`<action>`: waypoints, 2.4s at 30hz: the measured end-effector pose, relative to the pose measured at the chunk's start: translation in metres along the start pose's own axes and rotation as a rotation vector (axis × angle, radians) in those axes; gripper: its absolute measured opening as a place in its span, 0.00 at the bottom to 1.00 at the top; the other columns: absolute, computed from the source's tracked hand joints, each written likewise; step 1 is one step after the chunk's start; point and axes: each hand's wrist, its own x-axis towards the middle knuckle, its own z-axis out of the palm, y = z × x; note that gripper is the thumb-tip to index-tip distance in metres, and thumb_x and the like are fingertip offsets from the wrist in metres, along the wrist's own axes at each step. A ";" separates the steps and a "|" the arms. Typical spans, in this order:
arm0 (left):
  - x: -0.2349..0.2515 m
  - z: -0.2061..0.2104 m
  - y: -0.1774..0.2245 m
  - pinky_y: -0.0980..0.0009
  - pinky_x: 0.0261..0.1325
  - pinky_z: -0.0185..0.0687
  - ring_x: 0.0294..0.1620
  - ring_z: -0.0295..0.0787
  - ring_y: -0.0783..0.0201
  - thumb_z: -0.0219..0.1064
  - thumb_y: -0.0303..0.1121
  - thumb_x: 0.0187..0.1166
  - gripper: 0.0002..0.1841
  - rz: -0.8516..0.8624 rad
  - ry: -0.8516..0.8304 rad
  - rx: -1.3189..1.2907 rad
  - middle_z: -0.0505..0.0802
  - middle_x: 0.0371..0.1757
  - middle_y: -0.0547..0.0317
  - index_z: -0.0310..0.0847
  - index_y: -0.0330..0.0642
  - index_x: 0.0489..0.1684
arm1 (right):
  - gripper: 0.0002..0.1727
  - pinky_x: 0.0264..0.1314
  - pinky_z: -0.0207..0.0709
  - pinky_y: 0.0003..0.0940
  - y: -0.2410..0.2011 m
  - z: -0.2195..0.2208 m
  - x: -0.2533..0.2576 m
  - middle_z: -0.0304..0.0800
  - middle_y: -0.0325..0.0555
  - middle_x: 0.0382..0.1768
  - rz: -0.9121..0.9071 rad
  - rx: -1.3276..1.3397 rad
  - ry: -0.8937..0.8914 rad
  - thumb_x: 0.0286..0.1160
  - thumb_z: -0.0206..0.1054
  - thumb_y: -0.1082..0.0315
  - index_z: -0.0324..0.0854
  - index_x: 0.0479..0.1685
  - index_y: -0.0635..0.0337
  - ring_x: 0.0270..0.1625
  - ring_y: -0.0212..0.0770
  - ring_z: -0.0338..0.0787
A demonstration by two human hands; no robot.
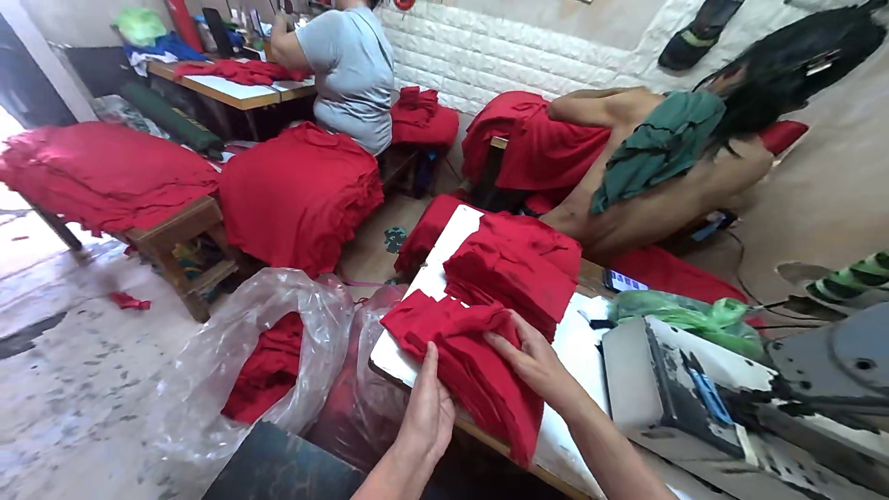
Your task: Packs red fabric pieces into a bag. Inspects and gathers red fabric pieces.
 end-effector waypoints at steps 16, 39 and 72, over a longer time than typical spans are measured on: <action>0.001 -0.003 -0.005 0.58 0.63 0.85 0.62 0.88 0.58 0.40 0.48 0.96 0.26 0.027 0.015 -0.068 0.88 0.63 0.47 0.62 0.38 0.79 | 0.30 0.61 0.78 0.66 -0.030 0.032 0.011 0.88 0.64 0.62 -0.248 -0.531 0.221 0.82 0.64 0.48 0.83 0.68 0.66 0.64 0.66 0.87; -0.006 -0.019 0.010 0.66 0.50 0.88 0.47 0.91 0.64 0.48 0.36 0.94 0.13 0.092 0.164 -0.065 0.91 0.46 0.55 0.75 0.38 0.58 | 0.22 0.52 0.81 0.64 -0.048 0.040 -0.005 0.93 0.62 0.43 0.074 -0.343 0.230 0.82 0.57 0.58 0.88 0.51 0.69 0.51 0.61 0.93; 0.034 0.102 0.058 0.63 0.45 0.92 0.43 0.93 0.61 0.54 0.36 0.91 0.11 0.187 -0.295 0.032 0.93 0.44 0.55 0.76 0.43 0.60 | 0.15 0.43 0.90 0.27 -0.019 -0.061 -0.018 0.95 0.35 0.35 0.005 0.998 0.436 0.70 0.71 0.58 0.81 0.52 0.53 0.38 0.27 0.94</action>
